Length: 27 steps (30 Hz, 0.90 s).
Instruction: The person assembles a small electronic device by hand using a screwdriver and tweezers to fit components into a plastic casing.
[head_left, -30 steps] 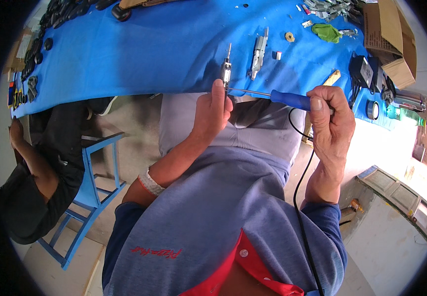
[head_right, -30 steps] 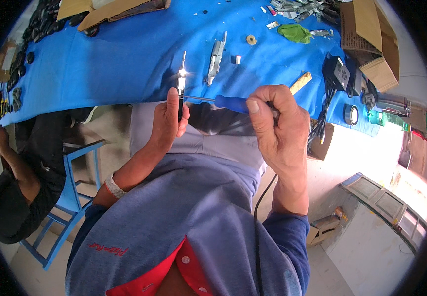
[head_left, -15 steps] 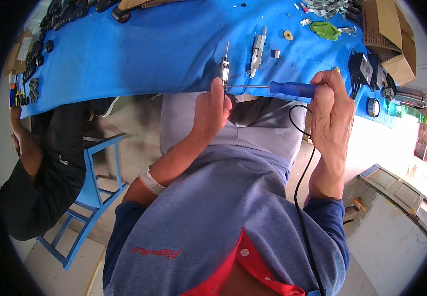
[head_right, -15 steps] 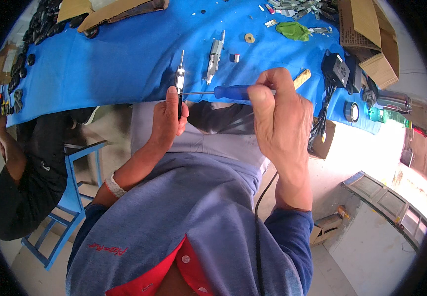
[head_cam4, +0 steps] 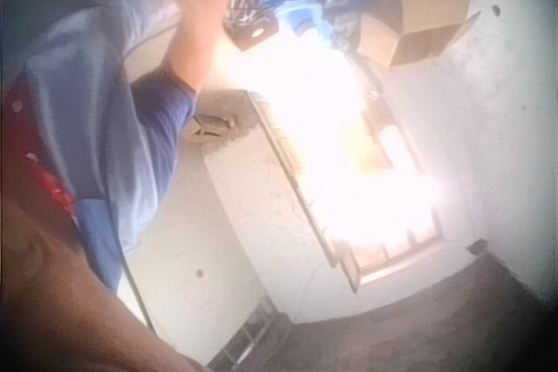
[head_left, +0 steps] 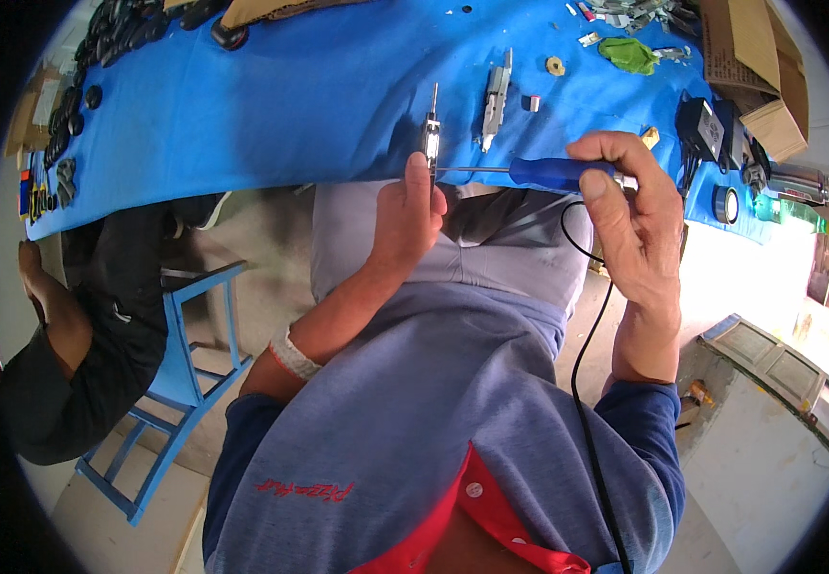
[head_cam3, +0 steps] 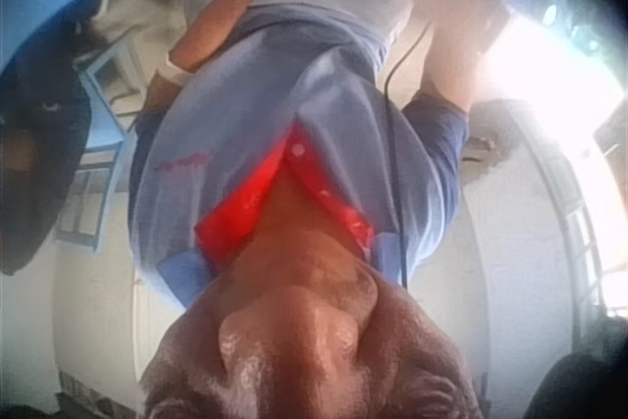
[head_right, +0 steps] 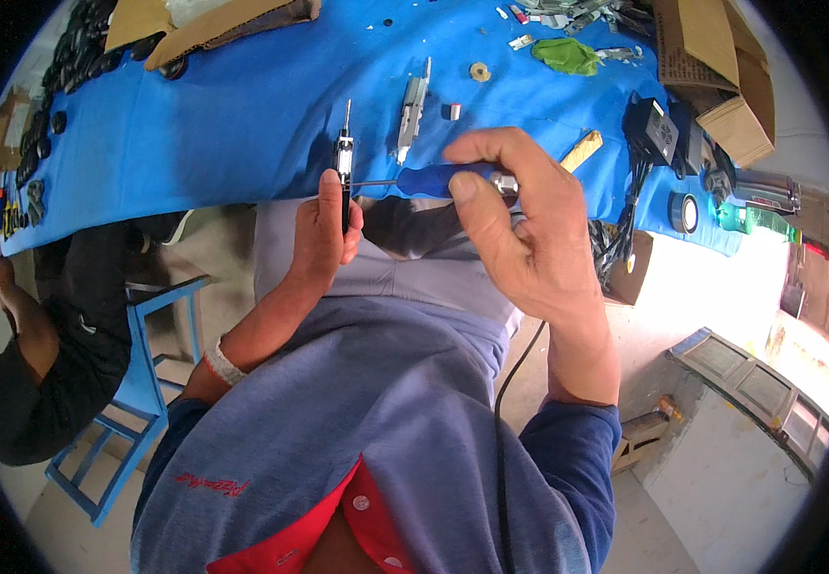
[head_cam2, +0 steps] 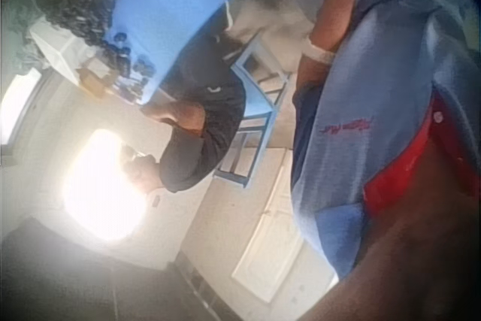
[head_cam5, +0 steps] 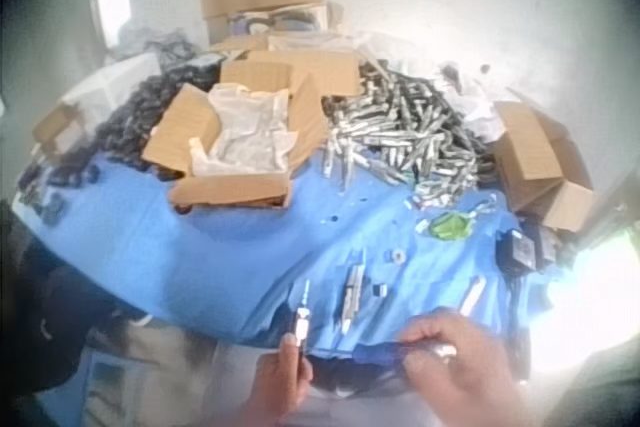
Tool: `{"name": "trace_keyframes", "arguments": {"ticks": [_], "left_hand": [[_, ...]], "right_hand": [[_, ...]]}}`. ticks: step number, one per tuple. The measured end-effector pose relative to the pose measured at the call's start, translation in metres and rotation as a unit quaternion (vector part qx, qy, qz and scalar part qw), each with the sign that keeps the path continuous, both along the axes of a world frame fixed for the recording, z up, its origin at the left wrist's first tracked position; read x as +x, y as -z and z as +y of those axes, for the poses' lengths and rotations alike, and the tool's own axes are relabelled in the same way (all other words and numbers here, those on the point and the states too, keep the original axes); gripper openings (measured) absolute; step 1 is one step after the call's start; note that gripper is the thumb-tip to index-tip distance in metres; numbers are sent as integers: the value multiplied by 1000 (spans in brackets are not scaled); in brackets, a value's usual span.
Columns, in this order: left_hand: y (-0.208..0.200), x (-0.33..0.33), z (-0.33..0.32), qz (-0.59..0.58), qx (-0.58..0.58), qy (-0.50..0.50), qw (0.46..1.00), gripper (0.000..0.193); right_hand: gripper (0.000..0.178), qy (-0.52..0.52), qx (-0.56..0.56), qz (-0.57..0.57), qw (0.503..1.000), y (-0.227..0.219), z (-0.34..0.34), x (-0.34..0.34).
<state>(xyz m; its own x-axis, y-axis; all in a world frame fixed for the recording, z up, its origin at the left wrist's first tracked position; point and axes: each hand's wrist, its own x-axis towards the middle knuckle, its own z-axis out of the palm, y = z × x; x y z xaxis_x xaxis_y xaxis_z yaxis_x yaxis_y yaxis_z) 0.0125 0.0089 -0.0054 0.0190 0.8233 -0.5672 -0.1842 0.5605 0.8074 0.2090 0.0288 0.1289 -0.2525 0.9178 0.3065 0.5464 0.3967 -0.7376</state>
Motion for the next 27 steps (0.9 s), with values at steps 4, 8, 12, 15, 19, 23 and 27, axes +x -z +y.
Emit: {"name": "trace_keyframes", "arguments": {"ticks": [4,8,12,15,19,23,27], "left_hand": [[0,-1,0,10,9,8,1000,66],[-2,-1,1,10,12,12,1000,67],[2,-1,0,10,6,12,1000,67],[0,0,1,13,3,4,1000,67],[0,0,0,14,-6,1,1000,66],[-3,0,1,23,2,6,1000,66],[-1,-1,1,26,19,10,999,66]], "right_hand": [[33,123,-21,-133,983,-7,-1,-1],[28,100,0,-145,984,-7,2,0],[16,9,-51,-43,998,-9,2,4],[14,-56,-4,-6,998,-5,5,7],[19,-59,24,-21,998,-1,6,9],[27,68,-14,-96,993,-9,3,0],[28,76,-9,-162,984,-7,6,4]]}}
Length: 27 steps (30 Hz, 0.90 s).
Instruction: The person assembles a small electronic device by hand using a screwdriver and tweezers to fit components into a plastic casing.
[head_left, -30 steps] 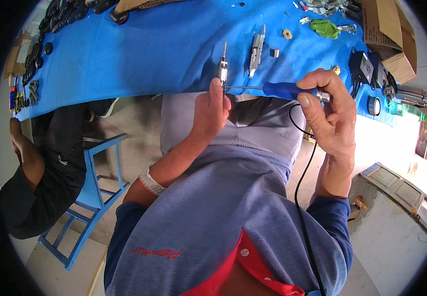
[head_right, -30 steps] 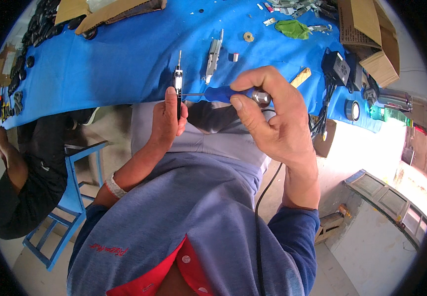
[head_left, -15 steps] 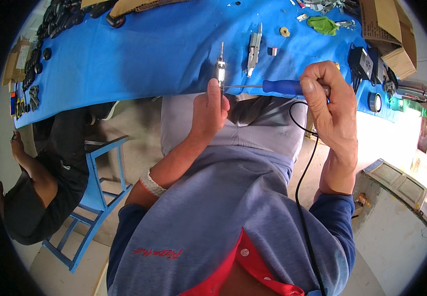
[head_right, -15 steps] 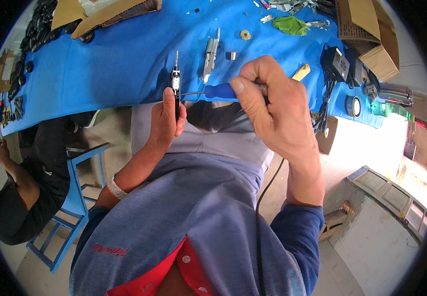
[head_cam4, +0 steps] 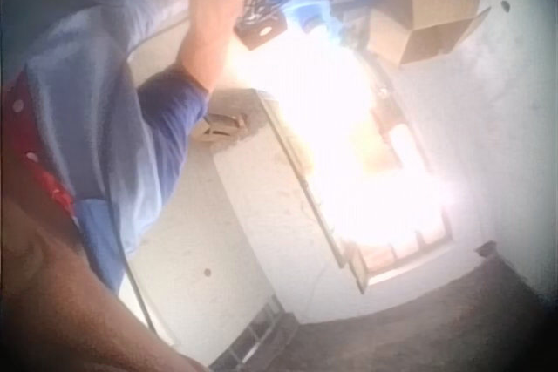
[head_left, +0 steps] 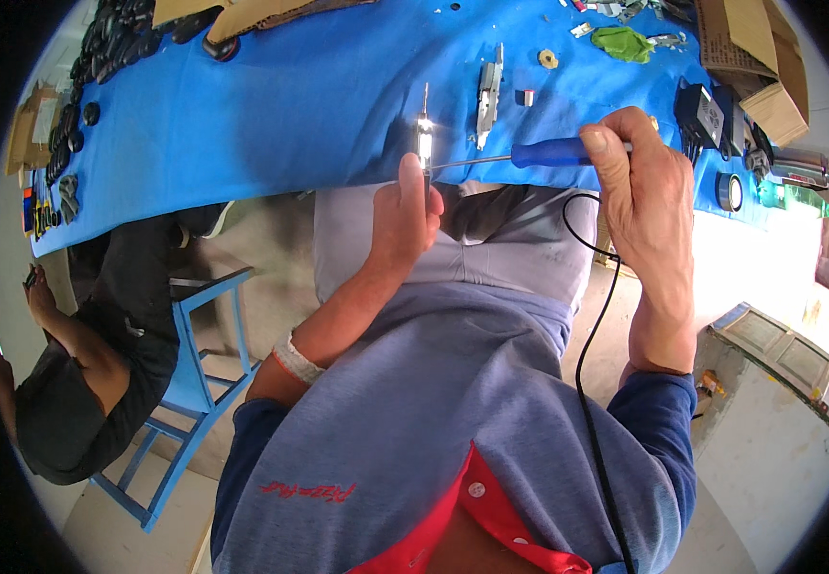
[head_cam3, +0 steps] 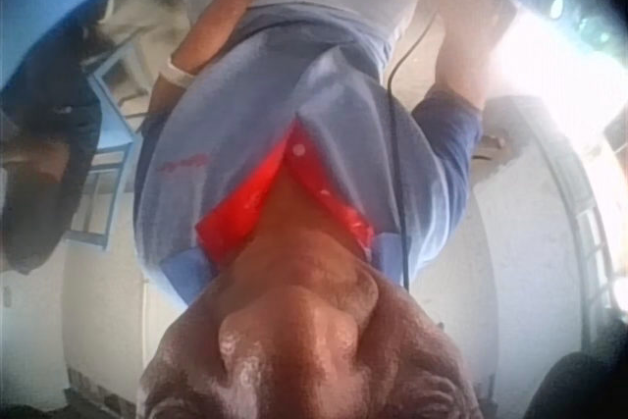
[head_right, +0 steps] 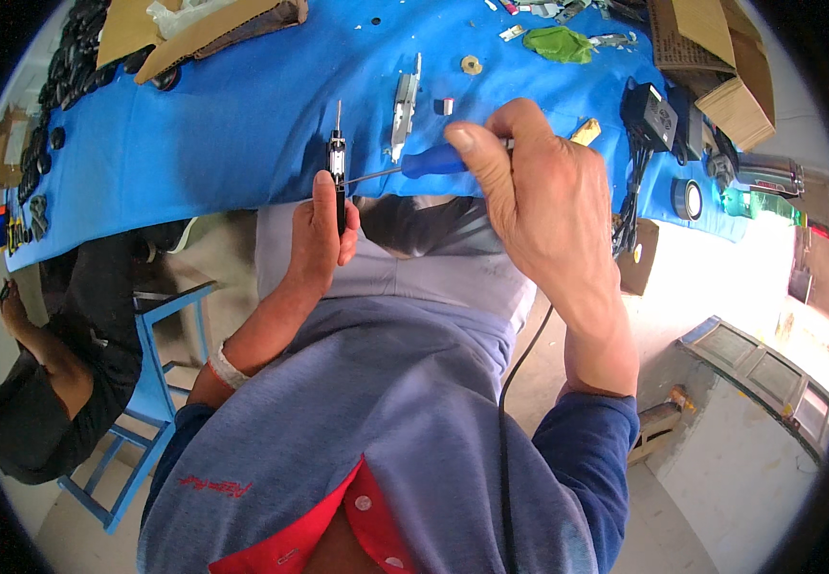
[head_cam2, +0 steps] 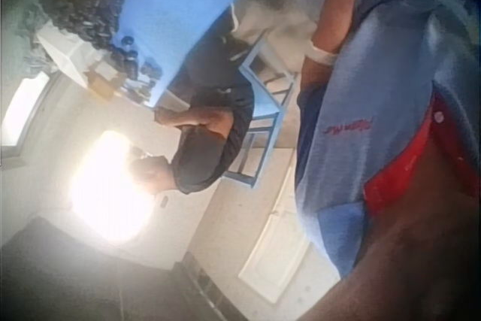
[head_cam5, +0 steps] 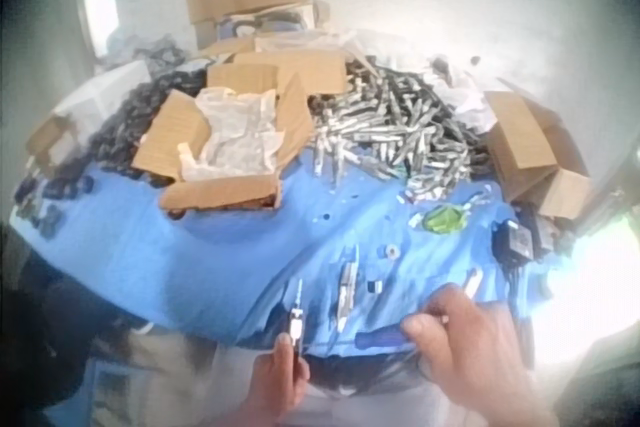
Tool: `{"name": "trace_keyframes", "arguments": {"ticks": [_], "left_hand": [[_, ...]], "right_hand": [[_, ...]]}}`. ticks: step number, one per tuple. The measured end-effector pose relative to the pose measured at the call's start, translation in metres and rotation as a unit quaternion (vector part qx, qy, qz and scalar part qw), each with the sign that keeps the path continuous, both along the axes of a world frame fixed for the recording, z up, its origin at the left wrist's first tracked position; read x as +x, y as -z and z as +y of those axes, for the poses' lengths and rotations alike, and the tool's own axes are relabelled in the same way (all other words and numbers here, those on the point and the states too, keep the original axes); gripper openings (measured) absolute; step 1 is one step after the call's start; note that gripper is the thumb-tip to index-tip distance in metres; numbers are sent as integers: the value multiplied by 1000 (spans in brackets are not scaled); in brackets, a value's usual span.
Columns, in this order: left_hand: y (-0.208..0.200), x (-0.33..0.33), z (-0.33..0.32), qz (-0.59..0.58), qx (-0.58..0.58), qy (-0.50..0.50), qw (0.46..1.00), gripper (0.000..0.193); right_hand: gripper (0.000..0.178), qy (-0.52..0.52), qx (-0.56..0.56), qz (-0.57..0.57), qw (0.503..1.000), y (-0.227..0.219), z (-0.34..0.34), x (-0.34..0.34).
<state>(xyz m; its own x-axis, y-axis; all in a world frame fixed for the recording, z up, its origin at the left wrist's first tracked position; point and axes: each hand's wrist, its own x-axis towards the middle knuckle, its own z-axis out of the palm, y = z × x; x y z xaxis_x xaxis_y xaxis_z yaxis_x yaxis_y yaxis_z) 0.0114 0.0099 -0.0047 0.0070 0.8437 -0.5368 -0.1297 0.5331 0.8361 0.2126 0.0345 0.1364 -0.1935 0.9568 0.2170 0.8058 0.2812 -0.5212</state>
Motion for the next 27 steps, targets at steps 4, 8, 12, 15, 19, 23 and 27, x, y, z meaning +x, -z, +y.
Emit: {"name": "trace_keyframes", "arguments": {"ticks": [4,8,12,15,19,23,27], "left_hand": [[1,-1,0,-9,-18,4,1000,67],[0,-1,0,-9,-20,3,1000,67],[-3,0,1,-6,-32,3,999,67],[-5,-1,2,-6,-42,6,999,67],[-1,-2,2,-18,-50,3,999,67],[2,-1,0,-18,-30,2,999,67],[3,-1,-1,-19,-28,1,999,67]], "right_hand": [[22,-76,0,113,991,0,-2,-3],[19,-153,32,139,978,1,1,0],[27,-103,29,142,984,-1,-6,-10],[36,-38,30,35,998,-4,-6,-6],[37,-31,42,-44,998,-4,-1,-1],[28,-94,-2,60,994,-8,-2,-3],[21,-146,-23,116,982,-9,-2,-2]]}}
